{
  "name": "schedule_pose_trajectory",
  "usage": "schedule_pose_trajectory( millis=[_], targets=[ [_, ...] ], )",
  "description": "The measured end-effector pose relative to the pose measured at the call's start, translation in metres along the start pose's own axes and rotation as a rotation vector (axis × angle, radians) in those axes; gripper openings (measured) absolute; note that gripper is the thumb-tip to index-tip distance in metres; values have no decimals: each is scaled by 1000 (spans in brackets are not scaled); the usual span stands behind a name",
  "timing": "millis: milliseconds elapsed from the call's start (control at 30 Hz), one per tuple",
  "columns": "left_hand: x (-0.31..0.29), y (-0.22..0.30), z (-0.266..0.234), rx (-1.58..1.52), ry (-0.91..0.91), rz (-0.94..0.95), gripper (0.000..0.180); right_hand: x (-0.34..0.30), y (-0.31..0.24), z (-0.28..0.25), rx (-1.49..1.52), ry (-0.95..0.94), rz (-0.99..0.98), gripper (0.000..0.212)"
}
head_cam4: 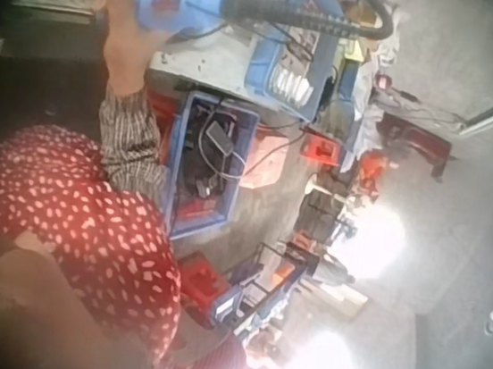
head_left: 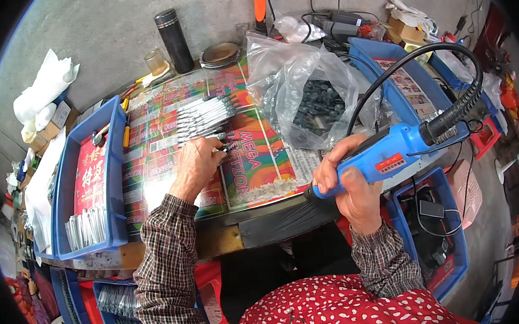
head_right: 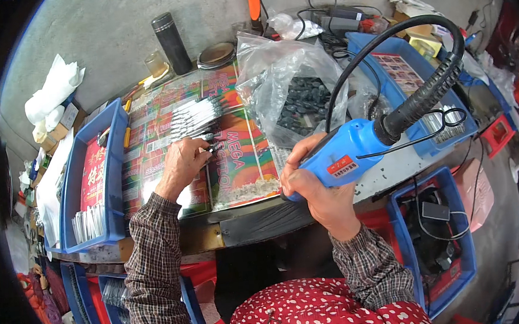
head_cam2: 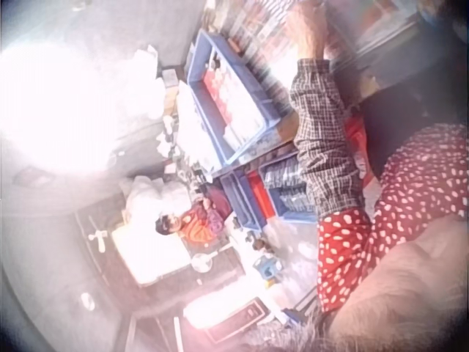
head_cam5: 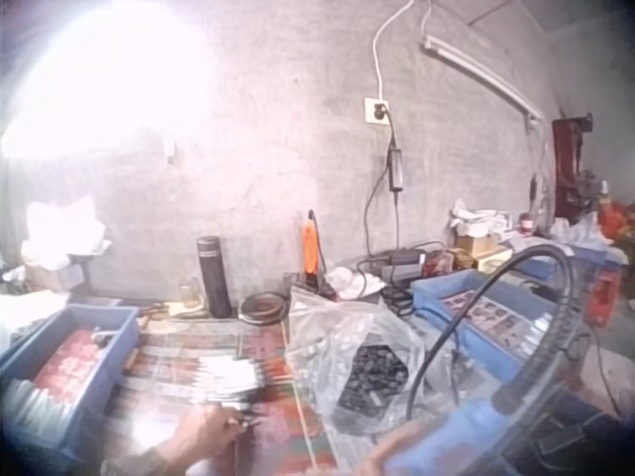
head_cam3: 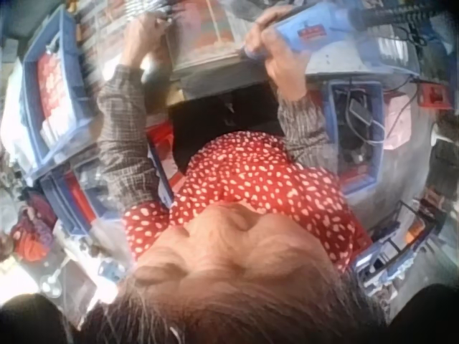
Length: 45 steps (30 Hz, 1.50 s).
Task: The person adjusts an electric screwdriver, then picks up small components and fastens them using the electric screwdriver.
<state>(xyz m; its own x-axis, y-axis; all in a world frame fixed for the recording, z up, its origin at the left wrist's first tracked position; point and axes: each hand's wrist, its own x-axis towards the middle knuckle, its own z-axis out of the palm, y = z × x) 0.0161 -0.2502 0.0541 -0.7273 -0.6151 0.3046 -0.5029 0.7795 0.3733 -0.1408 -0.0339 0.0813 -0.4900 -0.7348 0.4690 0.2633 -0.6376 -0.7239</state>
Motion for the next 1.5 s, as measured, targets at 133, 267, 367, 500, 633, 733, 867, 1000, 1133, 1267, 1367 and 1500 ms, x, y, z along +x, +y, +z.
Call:
schedule_pose_trajectory(
  millis=[133,267,367,500,633,733,867,1000,1133,1267,1367,1500],
  targets=[
    [5,-5,3,-7,-21,-22,20,7,2,-1,-50,-10,-63,26],
    [5,-6,6,2,-5,-23,18,16,6,-1,-129,51,-69,30],
    [2,2,6,44,57,-4,16,26,13,-7,-198,49,-99,36],
    [-6,-2,8,49,176,80,16,39,25,-10,-56,77,-141,19],
    [-10,-3,10,-80,225,71,17,49,35,-11,-37,90,-126,21],
    [-11,8,5,-168,308,21,17,53,40,-14,-50,97,-119,22],
    [-19,20,-5,-383,366,-39,17,56,44,-14,-69,107,-120,23],
    [-29,33,-4,-690,259,-198,19,57,45,-14,-80,98,-114,22],
    [-45,45,2,-710,230,-182,18,55,43,-14,-65,112,-134,22],
    [-65,63,2,-524,237,-19,17,46,32,-9,-87,80,-110,32],
    [-78,75,7,-436,231,63,17,38,25,-5,-76,73,-91,38],
    [-93,83,18,-369,232,197,23,25,17,0,59,2,-139,29]
  ],
)
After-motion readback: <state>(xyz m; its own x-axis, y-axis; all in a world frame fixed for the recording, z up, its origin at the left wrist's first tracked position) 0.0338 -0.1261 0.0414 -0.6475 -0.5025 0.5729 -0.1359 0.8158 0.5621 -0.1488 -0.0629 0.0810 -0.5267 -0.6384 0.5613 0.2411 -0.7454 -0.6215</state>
